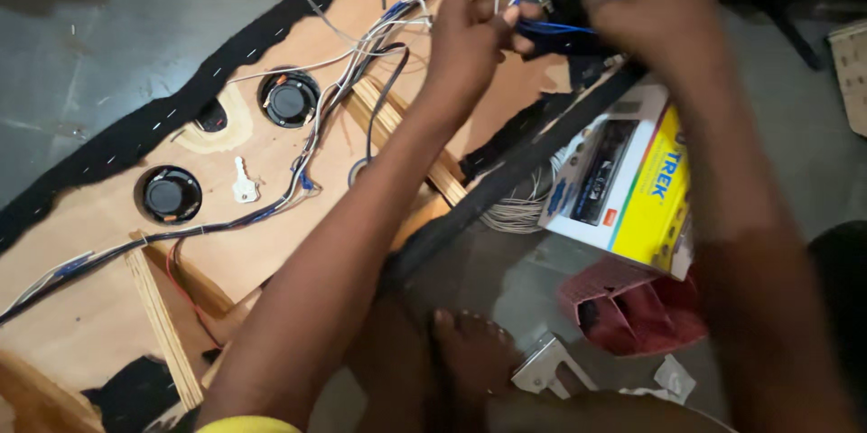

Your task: The person strips and twists wires to connect electrical components inside a large wooden speaker enclosure.

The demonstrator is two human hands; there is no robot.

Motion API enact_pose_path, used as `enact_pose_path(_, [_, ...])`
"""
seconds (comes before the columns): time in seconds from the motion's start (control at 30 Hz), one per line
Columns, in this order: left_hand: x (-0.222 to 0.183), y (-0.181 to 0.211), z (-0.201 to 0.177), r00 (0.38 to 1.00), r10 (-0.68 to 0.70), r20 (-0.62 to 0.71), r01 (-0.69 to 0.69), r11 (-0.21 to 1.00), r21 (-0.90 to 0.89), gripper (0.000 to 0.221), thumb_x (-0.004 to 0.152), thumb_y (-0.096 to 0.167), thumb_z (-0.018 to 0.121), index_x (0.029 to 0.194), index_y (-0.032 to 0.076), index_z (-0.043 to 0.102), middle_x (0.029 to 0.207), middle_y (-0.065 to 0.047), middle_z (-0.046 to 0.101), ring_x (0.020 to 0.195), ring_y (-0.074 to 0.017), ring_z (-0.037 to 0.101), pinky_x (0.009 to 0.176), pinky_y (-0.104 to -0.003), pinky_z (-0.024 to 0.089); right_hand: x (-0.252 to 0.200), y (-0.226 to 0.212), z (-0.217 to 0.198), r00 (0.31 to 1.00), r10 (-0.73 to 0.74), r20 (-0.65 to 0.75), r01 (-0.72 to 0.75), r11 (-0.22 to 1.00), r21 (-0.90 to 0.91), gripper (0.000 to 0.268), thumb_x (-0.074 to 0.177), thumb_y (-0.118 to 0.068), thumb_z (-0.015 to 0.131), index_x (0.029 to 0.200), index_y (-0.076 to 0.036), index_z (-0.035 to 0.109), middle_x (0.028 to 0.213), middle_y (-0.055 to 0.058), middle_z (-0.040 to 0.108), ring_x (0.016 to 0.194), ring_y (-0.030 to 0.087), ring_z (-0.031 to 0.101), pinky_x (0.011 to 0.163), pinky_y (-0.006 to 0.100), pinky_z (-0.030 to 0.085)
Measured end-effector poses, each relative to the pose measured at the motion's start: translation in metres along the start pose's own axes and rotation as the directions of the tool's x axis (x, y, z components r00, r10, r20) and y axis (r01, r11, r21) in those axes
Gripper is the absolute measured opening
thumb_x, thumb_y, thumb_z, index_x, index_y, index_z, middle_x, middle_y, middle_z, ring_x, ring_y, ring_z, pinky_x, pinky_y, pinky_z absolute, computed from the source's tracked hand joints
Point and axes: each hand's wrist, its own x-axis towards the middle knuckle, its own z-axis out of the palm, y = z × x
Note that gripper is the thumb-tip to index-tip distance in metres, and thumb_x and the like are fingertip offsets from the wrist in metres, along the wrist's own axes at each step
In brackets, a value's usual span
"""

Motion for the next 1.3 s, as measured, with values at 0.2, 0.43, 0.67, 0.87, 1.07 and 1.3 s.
enact_pose_path(0.2, [-0.003,0.019,0.003,0.998,0.044,0.047,-0.044,0.999,0.015,0.021,0.099,-0.004,0.061,0.113,0.005,0.049,0.086,-0.012,0.074,0.070,-0.0163,0.074,0.061,-0.028,0.058,0.009,-0.061,0.000,0.888,0.383,0.256,-0.431,0.496,0.754,0.026,0.099,-0.018,0.079,0.117,-0.002,0.069,0.098,0.008,0.073,0.083,0.015,0.075,0.072,0.031,0.063])
enact_pose_path(0.43, [-0.009,0.033,-0.011,0.998,-0.007,0.067,0.004,0.999,0.045,0.022,0.097,-0.003,0.062,0.111,0.005,0.047,0.091,-0.014,0.076,0.073,-0.0189,0.077,0.062,-0.028,0.061,0.016,-0.056,0.002,0.872,0.267,0.411,-0.485,0.354,0.799,0.020,0.103,-0.015,0.072,0.110,0.002,0.067,0.092,0.007,0.073,0.083,0.013,0.072,0.070,0.029,0.061])
enact_pose_path(0.67, [0.004,0.023,-0.017,0.995,-0.103,0.002,0.102,0.983,-0.153,0.021,0.096,-0.002,0.060,0.114,0.000,0.050,0.095,-0.016,0.077,0.078,-0.0209,0.076,0.069,-0.033,0.063,0.010,-0.055,0.004,0.929,0.308,0.203,-0.309,0.349,0.885,0.022,0.101,-0.005,0.077,0.120,0.001,0.066,0.104,0.004,0.070,0.097,0.011,0.070,0.085,0.026,0.058])
enact_pose_path(0.87, [0.004,0.023,-0.023,0.985,-0.162,0.064,0.174,0.929,-0.326,0.023,0.099,0.005,0.062,0.118,-0.007,0.067,0.097,-0.012,0.076,0.084,-0.0180,0.073,0.074,-0.031,0.060,0.003,-0.082,-0.014,0.942,0.336,-0.007,-0.254,0.725,0.640,0.011,0.101,-0.005,0.080,0.104,0.001,0.071,0.090,0.006,0.071,0.080,0.011,0.067,0.072,0.026,0.053])
enact_pose_path(1.07, [0.006,0.011,-0.023,0.987,-0.130,0.094,0.154,0.932,-0.328,0.018,0.099,0.008,0.067,0.109,-0.006,0.072,0.092,-0.009,0.073,0.077,-0.0147,0.067,0.069,-0.029,0.055,0.005,-0.090,-0.019,0.949,0.295,-0.109,-0.177,0.787,0.591,0.012,0.103,-0.004,0.079,0.103,0.002,0.068,0.093,0.011,0.069,0.079,0.017,0.069,0.071,0.031,0.053])
enact_pose_path(1.3, [0.002,0.020,-0.014,0.992,-0.076,0.103,0.105,0.940,-0.323,0.019,0.098,0.010,0.070,0.107,-0.006,0.073,0.087,-0.008,0.071,0.075,-0.0151,0.066,0.072,-0.034,0.061,0.009,-0.087,-0.016,0.978,0.187,-0.090,-0.111,0.838,0.534,0.014,0.097,-0.002,0.078,0.100,0.002,0.065,0.092,0.015,0.069,0.083,0.027,0.072,0.074,0.036,0.056])
